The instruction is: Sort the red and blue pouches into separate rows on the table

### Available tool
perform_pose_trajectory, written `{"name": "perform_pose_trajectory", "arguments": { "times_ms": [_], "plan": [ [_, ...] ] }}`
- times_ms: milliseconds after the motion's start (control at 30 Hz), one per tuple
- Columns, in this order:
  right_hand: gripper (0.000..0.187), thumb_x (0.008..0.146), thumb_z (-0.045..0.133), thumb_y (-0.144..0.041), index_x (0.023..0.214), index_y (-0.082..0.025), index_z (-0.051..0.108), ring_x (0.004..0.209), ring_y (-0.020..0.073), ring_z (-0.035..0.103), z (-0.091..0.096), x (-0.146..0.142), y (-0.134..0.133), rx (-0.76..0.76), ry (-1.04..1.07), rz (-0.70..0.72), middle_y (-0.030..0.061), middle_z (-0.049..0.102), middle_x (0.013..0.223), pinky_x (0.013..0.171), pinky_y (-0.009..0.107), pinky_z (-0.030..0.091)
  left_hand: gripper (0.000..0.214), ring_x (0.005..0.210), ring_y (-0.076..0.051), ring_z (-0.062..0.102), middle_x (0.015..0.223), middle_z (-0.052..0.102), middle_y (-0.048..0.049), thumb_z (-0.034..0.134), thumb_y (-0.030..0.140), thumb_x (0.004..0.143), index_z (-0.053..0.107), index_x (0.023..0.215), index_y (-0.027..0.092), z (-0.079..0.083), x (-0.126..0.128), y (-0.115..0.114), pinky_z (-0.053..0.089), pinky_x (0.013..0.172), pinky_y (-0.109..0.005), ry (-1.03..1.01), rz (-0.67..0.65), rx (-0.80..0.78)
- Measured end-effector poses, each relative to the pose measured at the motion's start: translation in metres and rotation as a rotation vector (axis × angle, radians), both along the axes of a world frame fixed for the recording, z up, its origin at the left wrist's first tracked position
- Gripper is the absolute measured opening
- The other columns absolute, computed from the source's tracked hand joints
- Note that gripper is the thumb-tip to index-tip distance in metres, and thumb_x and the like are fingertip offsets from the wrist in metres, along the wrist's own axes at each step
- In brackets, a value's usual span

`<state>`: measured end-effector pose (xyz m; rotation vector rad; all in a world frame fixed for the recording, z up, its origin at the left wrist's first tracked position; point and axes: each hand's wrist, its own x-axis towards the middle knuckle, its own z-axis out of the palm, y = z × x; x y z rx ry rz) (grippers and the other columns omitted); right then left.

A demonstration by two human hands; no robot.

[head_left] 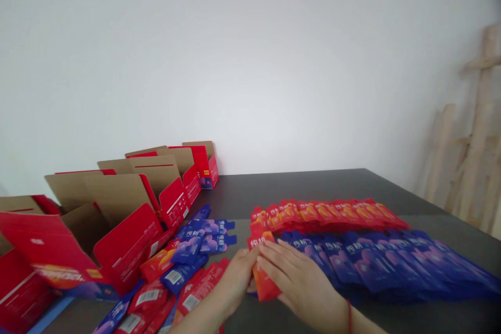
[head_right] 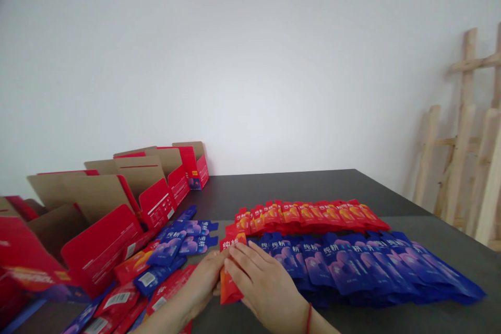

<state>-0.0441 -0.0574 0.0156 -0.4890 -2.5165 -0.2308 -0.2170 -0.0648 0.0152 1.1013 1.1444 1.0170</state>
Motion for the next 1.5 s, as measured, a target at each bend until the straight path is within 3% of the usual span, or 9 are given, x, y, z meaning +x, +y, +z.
{"name": "perform_pose_trajectory", "arguments": {
  "times_ms": [133, 367, 467, 600, 967, 1100, 1267, 1367, 1500],
  "plan": [
    [0.043, 0.090, 0.045, -0.010, 0.133, -0.013, 0.049, 0.127, 0.0181, 0.047, -0.007, 0.023, -0.001, 0.027, 0.047, -0.115, 0.0094, 0.055, 0.136, 0.106, 0.032, 0.042, 0.056, 0.037, -0.005, 0.024, 0.043, 0.033, 0.0087, 0.059, 0.072, 0.067, 0.039, 0.058, 0.020, -0.003, 0.020, 0.003, 0.011, 0.040, -0.021, -0.086, -0.066, -0.041],
    [0.036, 0.093, 0.044, -0.017, 0.128, -0.014, 0.054, 0.128, 0.0161, 0.046, 0.002, 0.075, -0.013, 0.051, 0.015, -0.134, 0.0072, 0.058, 0.132, 0.110, 0.032, 0.037, 0.049, 0.037, -0.003, 0.020, 0.048, 0.036, 0.0113, 0.069, 0.061, 0.066, 0.049, 0.081, 0.019, 0.010, 0.055, 0.011, 0.008, 0.038, -0.019, -0.042, -0.178, -0.018],
    [0.041, 0.090, 0.050, -0.026, 0.128, -0.011, 0.054, 0.130, 0.0213, 0.044, -0.009, 0.077, -0.017, 0.089, 0.008, -0.229, 0.0111, 0.054, 0.136, 0.110, 0.035, 0.038, 0.048, 0.037, -0.003, 0.022, 0.050, 0.038, 0.0112, 0.067, 0.061, 0.069, 0.048, 0.087, 0.020, 0.014, 0.075, 0.011, 0.009, 0.039, -0.019, -0.029, -0.191, -0.005],
    [0.037, 0.092, 0.045, -0.018, 0.126, -0.010, 0.056, 0.123, 0.0199, 0.052, -0.021, 0.080, -0.016, 0.196, 0.107, -0.316, 0.0103, 0.059, 0.131, 0.101, 0.030, 0.047, 0.044, 0.038, -0.003, 0.025, 0.051, 0.041, 0.0103, 0.064, 0.058, 0.071, 0.047, 0.087, 0.021, 0.013, 0.091, 0.013, 0.008, 0.040, -0.019, -0.038, -0.198, -0.080],
    [0.037, 0.092, 0.043, -0.012, 0.127, -0.010, 0.055, 0.123, 0.0197, 0.052, -0.029, 0.102, 0.000, 0.266, 0.079, -0.241, 0.0086, 0.061, 0.129, 0.098, 0.031, 0.050, 0.034, 0.037, -0.003, 0.024, 0.050, 0.036, 0.0119, 0.064, 0.048, 0.071, 0.045, 0.083, 0.021, 0.008, 0.101, 0.025, 0.009, 0.039, -0.018, -0.050, -0.251, -0.056],
    [0.046, 0.085, 0.042, -0.002, 0.129, -0.006, 0.052, 0.124, 0.0213, 0.051, -0.015, 0.092, 0.017, 0.185, 0.019, -0.274, 0.0126, 0.057, 0.133, 0.101, 0.034, 0.048, 0.035, 0.037, -0.005, 0.024, 0.048, 0.039, 0.0112, 0.057, 0.052, 0.076, 0.048, 0.085, 0.020, 0.014, 0.085, 0.048, 0.012, 0.039, -0.019, 0.053, -0.201, 0.077],
    [0.044, 0.086, 0.047, -0.004, 0.130, -0.004, 0.052, 0.121, 0.0242, 0.054, 0.008, 0.055, 0.056, 0.055, -0.106, -0.328, 0.0169, 0.057, 0.131, 0.102, 0.036, 0.046, 0.027, 0.046, -0.011, 0.044, 0.055, 0.050, 0.0069, 0.039, 0.035, 0.085, 0.054, 0.099, 0.017, 0.021, 0.021, 0.083, 0.032, 0.049, -0.022, 0.511, 0.102, 0.421],
    [0.040, 0.089, 0.045, -0.005, 0.129, -0.003, 0.052, 0.118, 0.0244, 0.056, 0.007, 0.019, 0.085, 0.004, -0.204, -0.347, 0.0184, 0.058, 0.129, 0.098, 0.035, 0.048, 0.025, 0.058, -0.014, 0.055, 0.064, 0.059, 0.0028, 0.035, 0.023, 0.085, 0.057, 0.097, 0.018, 0.021, -0.021, 0.091, 0.038, 0.059, -0.024, 0.869, 0.148, 0.415],
    [0.031, 0.091, 0.045, -0.005, 0.119, -0.006, 0.058, 0.111, 0.0220, 0.059, -0.004, -0.026, 0.120, -0.029, -0.251, -0.350, 0.0175, 0.063, 0.120, 0.091, 0.033, 0.051, 0.028, 0.069, -0.015, 0.060, 0.069, 0.063, 0.0007, 0.031, 0.019, 0.088, 0.057, 0.097, 0.018, 0.013, -0.055, 0.086, 0.039, 0.064, -0.024, 1.087, 0.175, 0.407]
  ]
}}
